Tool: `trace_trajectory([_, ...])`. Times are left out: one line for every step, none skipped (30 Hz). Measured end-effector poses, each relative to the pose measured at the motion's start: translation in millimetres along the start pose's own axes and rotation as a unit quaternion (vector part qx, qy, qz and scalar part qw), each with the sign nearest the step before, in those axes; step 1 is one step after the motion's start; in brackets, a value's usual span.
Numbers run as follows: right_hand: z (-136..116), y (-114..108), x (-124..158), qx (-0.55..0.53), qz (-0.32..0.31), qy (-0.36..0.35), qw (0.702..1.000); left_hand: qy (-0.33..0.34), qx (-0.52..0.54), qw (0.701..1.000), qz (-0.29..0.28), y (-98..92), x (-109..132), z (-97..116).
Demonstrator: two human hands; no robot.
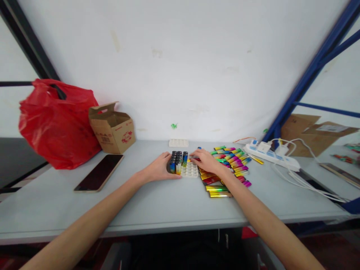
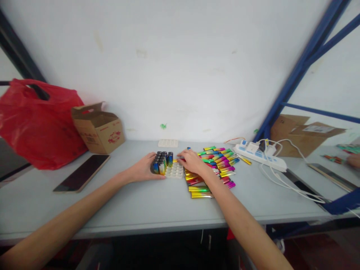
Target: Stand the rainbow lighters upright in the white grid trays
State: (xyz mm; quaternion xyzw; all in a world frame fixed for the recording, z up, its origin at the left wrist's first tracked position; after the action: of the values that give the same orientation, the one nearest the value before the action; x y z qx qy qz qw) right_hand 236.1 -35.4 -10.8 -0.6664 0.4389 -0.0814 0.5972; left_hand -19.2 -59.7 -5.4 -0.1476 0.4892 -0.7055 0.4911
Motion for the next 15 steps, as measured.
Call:
trace_trajectory([1.4, 2.2, -1.1, -0.002, -0.014, 0.007, 1.0, 0.004, 0.0, 1.0, 0.001, 0.1, -0.2, 0.2])
trace_trajectory([2.1, 3.4, -2.3, -0.005, -0.024, 0.014, 1.0, 0.007, 0.0, 1.0, 0.002, 0.1, -0.3, 0.4])
trace_trajectory([2.3, 3.9, -3.5, -0.009, -0.03, 0.019, 0.999, 0.007, 0.0, 1.0, 0.003, 0.1, -0.4, 0.4])
trace_trajectory([2.1, 3.8, -4.3, -0.013, -0.035, 0.022, 0.999, 0.005, 0.001, 1.0, 0.002, 0.0, -0.4, 0.3])
trace_trajectory([1.7, 3.5, -4.9, -0.017, -0.039, 0.022, 0.999, 0.002, 0.0, 1.0, 0.0, -0.1, -0.3, 0.3])
trace_trajectory([1.3, 3.0, -5.0, -0.02, -0.044, 0.019, 0.999, -0.001, -0.003, 1.0, -0.003, -0.2, -0.1, 0.3])
trace_trajectory([0.9, 2.6, -4.7, -0.024, -0.048, 0.015, 0.998, -0.003, -0.005, 1.0, -0.006, -0.5, 0.1, 0.5])
trace_trajectory([0.4, 2.1, -4.0, -0.027, -0.049, 0.011, 0.998, -0.002, -0.007, 1.0, -0.007, -0.8, 0.3, 0.9])
trace_trajectory([0.0, 1.2, -3.1, -0.03, -0.042, 0.008, 0.999, 0.002, -0.008, 1.0, -0.007, -1.2, 0.5, 1.4])
trace_trajectory([-0.3, -0.3, -2.1, -0.034, -0.026, 0.007, 0.999, 0.006, -0.008, 1.0, -0.004, -1.7, 0.6, 1.9])
trace_trajectory([-0.6, -2.2, -1.1, -0.04, -0.003, 0.01, 0.999, 0.01, -0.006, 1.0, 0.0, -2.1, 0.7, 2.4])
trace_trajectory([-0.9, -4.4, 0.0, -0.049, 0.021, 0.017, 0.998, 0.012, -0.005, 1.0, 0.003, -2.4, 0.7, 2.6])
trace_trajectory([-1.2, -6.5, 0.8, -0.064, 0.043, 0.027, 0.997, 0.012, -0.005, 1.0, 0.005, -2.4, 0.6, 2.6])
trace_trajectory([-1.3, -8.5, 1.5, -0.085, 0.061, 0.042, 0.994, 0.009, -0.006, 1.0, 0.005, -2.2, 0.5, 2.3])
trace_trajectory([-1.5, -10.3, 1.9, -0.111, 0.077, 0.059, 0.989, 0.006, -0.008, 1.0, 0.004, -1.9, 0.4, 1.8])
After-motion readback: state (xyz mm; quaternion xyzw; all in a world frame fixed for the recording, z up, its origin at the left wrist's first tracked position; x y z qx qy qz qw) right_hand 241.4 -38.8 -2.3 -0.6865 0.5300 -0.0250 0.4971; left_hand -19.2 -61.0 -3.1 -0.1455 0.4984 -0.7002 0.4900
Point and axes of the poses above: each hand's wrist, its own x-axis away from the middle knuckle, its own y-axis out of the palm, z = x × y, the point moved 3 cm from there along -x, towards the middle knuckle, and after that the axes turned 6 degrees about -y, right-handed, at the moved point
